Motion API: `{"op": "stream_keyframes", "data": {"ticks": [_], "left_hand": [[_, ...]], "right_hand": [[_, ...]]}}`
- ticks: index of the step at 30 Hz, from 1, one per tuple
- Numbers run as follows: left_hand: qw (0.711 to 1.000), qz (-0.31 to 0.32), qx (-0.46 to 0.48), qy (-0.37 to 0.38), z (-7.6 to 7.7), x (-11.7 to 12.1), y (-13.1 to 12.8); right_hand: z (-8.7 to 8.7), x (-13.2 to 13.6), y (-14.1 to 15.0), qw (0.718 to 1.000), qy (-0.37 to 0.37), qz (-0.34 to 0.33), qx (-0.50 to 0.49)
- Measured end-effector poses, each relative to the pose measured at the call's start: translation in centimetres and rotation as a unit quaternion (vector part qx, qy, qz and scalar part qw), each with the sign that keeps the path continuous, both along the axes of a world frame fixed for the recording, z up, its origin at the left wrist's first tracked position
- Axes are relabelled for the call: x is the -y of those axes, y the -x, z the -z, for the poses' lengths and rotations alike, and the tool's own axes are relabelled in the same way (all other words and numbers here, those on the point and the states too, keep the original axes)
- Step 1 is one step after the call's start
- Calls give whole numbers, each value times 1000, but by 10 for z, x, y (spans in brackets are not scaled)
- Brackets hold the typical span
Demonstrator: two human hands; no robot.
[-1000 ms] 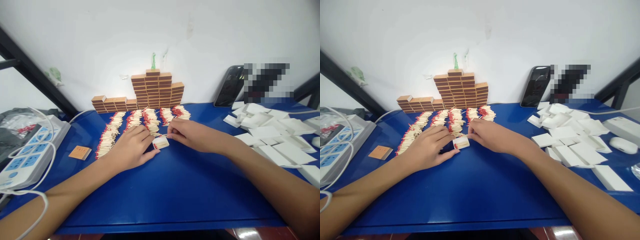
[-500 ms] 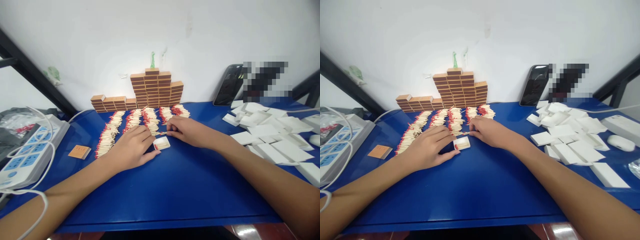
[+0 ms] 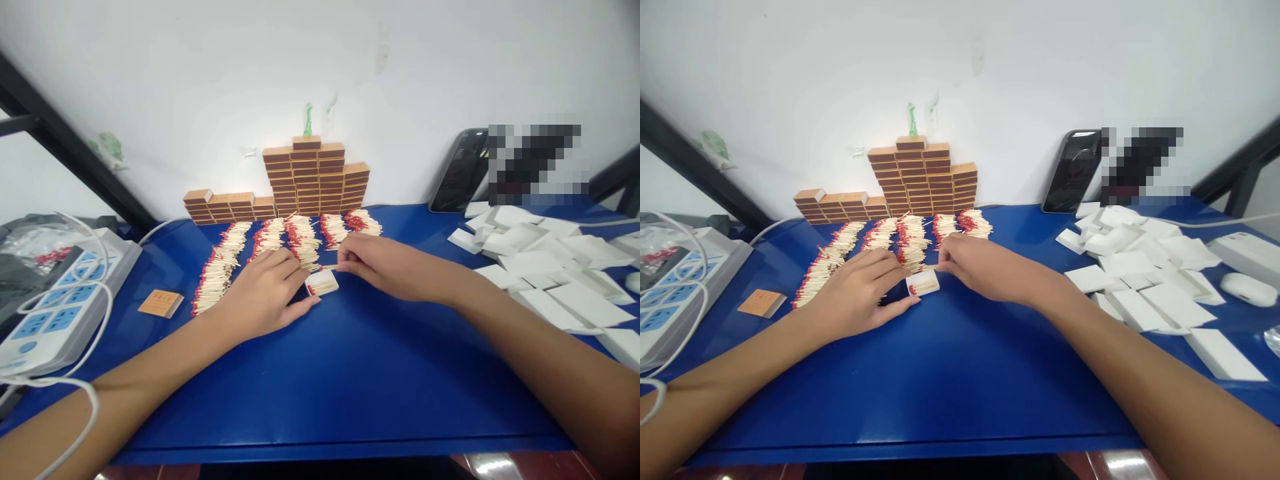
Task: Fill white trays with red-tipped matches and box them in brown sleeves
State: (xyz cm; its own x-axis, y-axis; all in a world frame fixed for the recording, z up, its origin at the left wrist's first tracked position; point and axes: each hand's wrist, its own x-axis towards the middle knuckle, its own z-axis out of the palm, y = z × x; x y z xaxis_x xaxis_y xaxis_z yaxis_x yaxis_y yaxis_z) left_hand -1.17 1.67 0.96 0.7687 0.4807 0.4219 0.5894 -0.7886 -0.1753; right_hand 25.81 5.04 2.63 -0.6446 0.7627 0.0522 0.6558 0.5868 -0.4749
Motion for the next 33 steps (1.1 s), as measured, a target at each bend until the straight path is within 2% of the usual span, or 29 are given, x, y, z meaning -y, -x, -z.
{"op": "stream_keyframes", "data": {"ticks": [3, 7, 13, 17, 20, 26, 33], "left_hand": [[1000, 1, -2, -1, 0, 0, 0], [1000, 10, -3, 5, 1, -1, 0], [1000, 3, 0, 10, 1, -1, 0], [1000, -6, 1, 13, 1, -1, 0], [1000, -10, 0, 12, 1, -2, 1], [1000, -4, -3, 11, 1, -1, 1], [1000, 3, -3, 13, 1, -1, 0]], "right_hand": [[3, 8, 11, 1000, -7, -12, 27], [9, 15, 25, 995, -63, -22, 71], [7, 11, 21, 997, -73, -30, 2], [6, -4, 7, 988, -144, 30, -51], [14, -20, -3, 979, -184, 81, -17], [30, -36, -7, 985, -153, 71, 26], [30, -32, -5, 986, -144, 80, 5]]}}
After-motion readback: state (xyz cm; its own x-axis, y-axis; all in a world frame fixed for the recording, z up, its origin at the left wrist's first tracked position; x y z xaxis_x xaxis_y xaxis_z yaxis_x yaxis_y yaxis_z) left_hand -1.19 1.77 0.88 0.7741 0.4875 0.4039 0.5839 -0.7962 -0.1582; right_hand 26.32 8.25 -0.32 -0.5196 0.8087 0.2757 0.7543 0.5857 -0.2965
